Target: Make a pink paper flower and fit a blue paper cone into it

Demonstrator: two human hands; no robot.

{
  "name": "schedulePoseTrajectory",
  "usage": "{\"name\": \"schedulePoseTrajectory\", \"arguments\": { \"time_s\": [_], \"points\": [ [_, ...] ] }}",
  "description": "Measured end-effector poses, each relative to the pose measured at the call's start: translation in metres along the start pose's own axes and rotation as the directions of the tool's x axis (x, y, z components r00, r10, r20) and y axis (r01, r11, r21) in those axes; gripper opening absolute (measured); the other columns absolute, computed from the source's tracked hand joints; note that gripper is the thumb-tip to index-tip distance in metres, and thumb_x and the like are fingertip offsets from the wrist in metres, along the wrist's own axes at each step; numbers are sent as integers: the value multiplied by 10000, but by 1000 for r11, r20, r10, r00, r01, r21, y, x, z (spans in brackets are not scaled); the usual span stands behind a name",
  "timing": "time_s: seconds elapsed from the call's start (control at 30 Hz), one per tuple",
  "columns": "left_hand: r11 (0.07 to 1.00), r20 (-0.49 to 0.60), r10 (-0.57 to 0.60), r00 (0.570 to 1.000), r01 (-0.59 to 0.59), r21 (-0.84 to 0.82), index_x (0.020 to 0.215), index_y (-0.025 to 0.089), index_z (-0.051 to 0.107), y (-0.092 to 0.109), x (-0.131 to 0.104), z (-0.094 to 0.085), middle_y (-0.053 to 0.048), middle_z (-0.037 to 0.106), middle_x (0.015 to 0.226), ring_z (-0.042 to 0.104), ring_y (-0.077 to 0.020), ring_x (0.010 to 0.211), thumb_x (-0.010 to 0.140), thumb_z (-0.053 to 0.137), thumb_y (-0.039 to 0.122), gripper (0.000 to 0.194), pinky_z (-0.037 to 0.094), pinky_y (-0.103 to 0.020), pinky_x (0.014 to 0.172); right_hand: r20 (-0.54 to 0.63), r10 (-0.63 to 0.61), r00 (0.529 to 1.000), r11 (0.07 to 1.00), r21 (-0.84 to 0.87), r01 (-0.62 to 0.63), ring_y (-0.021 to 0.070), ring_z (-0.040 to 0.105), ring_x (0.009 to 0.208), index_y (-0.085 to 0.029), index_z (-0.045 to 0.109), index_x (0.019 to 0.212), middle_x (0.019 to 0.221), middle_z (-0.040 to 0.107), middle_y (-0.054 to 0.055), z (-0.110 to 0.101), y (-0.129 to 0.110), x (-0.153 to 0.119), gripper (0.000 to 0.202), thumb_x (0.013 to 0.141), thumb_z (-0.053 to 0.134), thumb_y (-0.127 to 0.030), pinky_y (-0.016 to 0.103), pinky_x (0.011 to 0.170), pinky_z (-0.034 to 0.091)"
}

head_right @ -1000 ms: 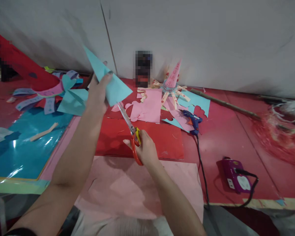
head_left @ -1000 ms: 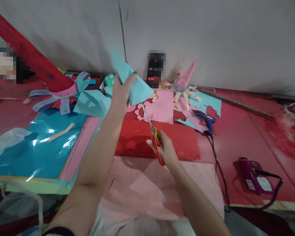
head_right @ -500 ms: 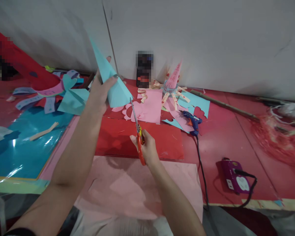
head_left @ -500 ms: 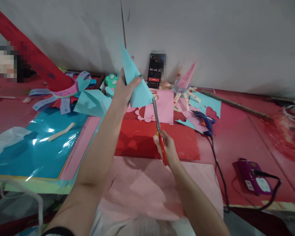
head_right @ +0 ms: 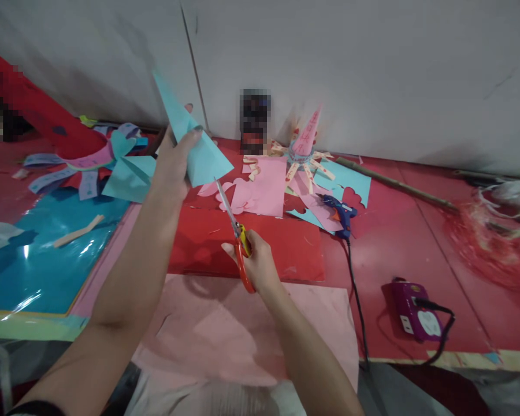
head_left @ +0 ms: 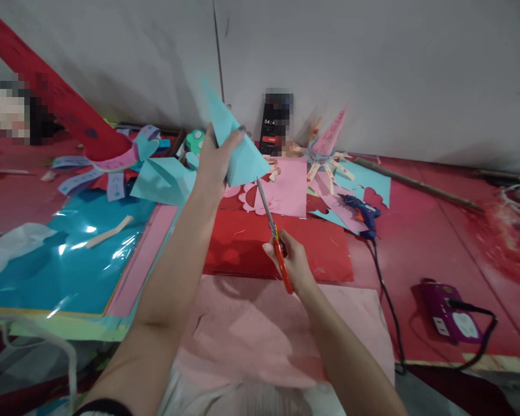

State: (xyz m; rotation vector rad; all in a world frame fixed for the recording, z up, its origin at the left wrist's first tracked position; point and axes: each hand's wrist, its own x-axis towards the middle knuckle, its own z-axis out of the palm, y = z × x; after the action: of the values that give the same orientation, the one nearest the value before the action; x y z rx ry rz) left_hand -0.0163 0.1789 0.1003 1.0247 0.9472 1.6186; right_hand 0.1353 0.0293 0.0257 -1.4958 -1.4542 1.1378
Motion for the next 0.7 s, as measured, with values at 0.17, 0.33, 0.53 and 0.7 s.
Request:
{"name": "schedulePoseTrajectory", "arguments": {
  "time_s": [0.17, 0.33, 0.53, 0.7],
  "points": [
    [996, 133, -42, 990, 32, 79, 1081, 232, 596, -1, -4, 3, -25, 638, 857, 615, -254, 1012, 724, 670, 191, 366, 488, -369, 871, -20, -5, 1000, 1000, -15, 5, 84, 217, 569, -206, 343, 646, 609, 234, -67, 0, 0, 1, 404, 724, 589, -517, 228, 520, 224],
    [994, 154, -76, 985, 61, 94, 1102, 232, 607, 2, -10, 7, -46, 654, 924, 603, -277, 1043, 711, 686, 177, 402, 476, -400, 906, -5, 10, 1000, 1000, 19, -10, 83, 215, 572, -207, 342, 647, 616, 230, -68, 0, -2, 1, 408, 711, 612, -505, 227, 523, 230],
    [987, 164, -106, 981, 84, 133, 1149, 246, 592, 1, -11, 6, -35, 662, 903, 610, -274, 1040, 695, 706, 204, 469, 486, -401, 906, -20, 6, 1000, 1000, 11, -6, 83, 211, 574, -208, 327, 634, 616, 228, -66, 0, -1, 1, 428, 703, 616, -516, 227, 521, 223],
    [987, 176, -72, 982, 44, 156, 1144, 243, 591, -2, -9, 5, -32, 667, 886, 623, -263, 1003, 686, 714, 239, 474, 502, -382, 882, -35, 20, 999, 1000, -10, -21, 83, 208, 568, -209, 314, 615, 602, 223, -66, 1, -1, 1, 443, 695, 612, -527, 226, 514, 211]
  ]
}}
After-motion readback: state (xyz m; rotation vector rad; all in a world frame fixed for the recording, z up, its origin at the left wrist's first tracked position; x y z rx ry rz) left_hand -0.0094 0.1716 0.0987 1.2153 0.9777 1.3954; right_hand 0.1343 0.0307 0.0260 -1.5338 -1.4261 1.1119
